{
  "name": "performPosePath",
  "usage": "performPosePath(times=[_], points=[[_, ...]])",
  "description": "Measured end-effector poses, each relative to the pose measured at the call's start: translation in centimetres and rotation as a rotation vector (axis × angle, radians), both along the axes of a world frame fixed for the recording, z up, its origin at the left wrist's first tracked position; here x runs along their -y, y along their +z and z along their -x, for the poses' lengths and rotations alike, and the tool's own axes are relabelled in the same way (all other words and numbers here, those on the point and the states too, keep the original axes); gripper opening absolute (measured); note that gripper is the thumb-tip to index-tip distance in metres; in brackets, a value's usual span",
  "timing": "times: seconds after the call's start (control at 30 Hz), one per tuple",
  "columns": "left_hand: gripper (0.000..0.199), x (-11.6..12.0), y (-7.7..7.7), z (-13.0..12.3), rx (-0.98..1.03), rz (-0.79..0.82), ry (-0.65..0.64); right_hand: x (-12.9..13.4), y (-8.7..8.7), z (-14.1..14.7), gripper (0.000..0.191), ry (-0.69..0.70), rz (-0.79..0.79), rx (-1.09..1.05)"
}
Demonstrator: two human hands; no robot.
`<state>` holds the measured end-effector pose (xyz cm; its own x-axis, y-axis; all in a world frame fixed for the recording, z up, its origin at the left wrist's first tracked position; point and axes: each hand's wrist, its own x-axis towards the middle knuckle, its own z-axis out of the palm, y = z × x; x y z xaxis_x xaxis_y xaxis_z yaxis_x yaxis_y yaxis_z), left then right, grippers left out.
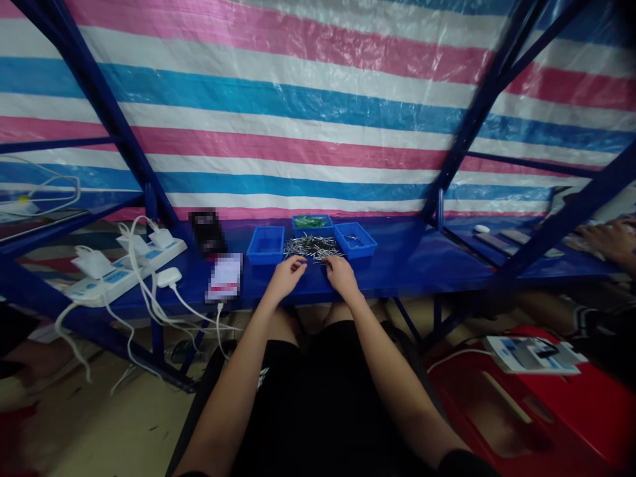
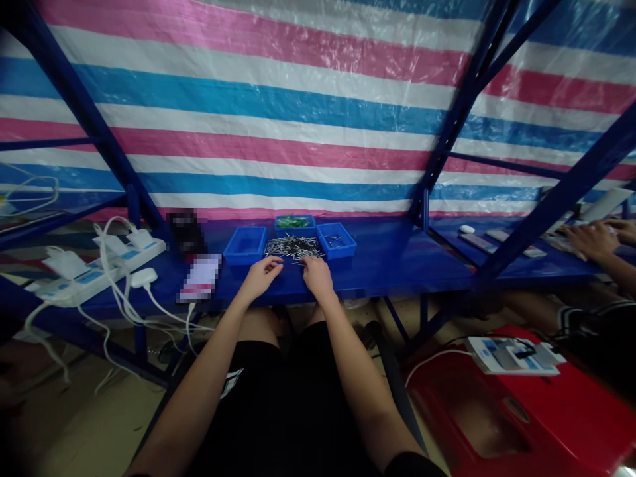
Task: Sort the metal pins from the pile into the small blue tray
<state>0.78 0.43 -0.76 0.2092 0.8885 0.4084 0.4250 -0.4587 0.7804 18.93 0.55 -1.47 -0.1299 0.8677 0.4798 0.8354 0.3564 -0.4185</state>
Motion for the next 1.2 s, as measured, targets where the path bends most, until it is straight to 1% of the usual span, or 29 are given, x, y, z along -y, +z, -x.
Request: performPosePath(times=[0.13,0.2,0.33,0.43,0.5,0.6,0.73,0.9,1.07,1.2], points=[[0.025,0.1,0.2,0.0,-0.003,0.003,-0.004,-0.2,0.0,-0.1,0.033,0.031,-0.007,-0.037],[0.025,0.1,0.2,0.0,-0.005,0.004,-0.006,-0.2,0.0,-0.2,0.034,0.069,-0.019,-0.081],[0.028,0.0,0.1,-0.1,-0.045,0.004,-0.013,-0.2,-0.1,-0.4,0.033,0.248,-0.079,-0.215],[0.031,-0.1,0.0,-0.1,-0.110,0.009,-0.069,-0.2,-0.2,-0.6,0.029,0.349,-0.086,-0.314],[0.031,-0.1,0.1,-0.1,-0.147,-0.004,-0.109,-0.2,-0.1,-0.5,0.027,0.378,-0.062,-0.328],[0.027,-0.1,0.2,-0.1,-0.188,-0.034,-0.129,-0.1,0.1,-0.3,0.025,0.418,-0.029,-0.278],[0.024,0.0,0.3,-0.3,-0.229,-0.054,-0.134,0.3,0.4,0.0,0.023,0.437,-0.010,-0.212],[0.026,0.2,0.5,-0.5,-0.223,-0.054,-0.123,0.6,0.5,0.1,0.025,0.389,-0.002,-0.168],[0.033,0.2,0.5,-0.6,-0.152,0.005,-0.100,0.8,0.7,0.1,0.025,0.355,0.012,-0.247],[0.032,0.2,0.4,-0.7,-0.161,-0.012,-0.112,1.1,1.0,0.0,0.018,0.411,0.027,-0.313]])
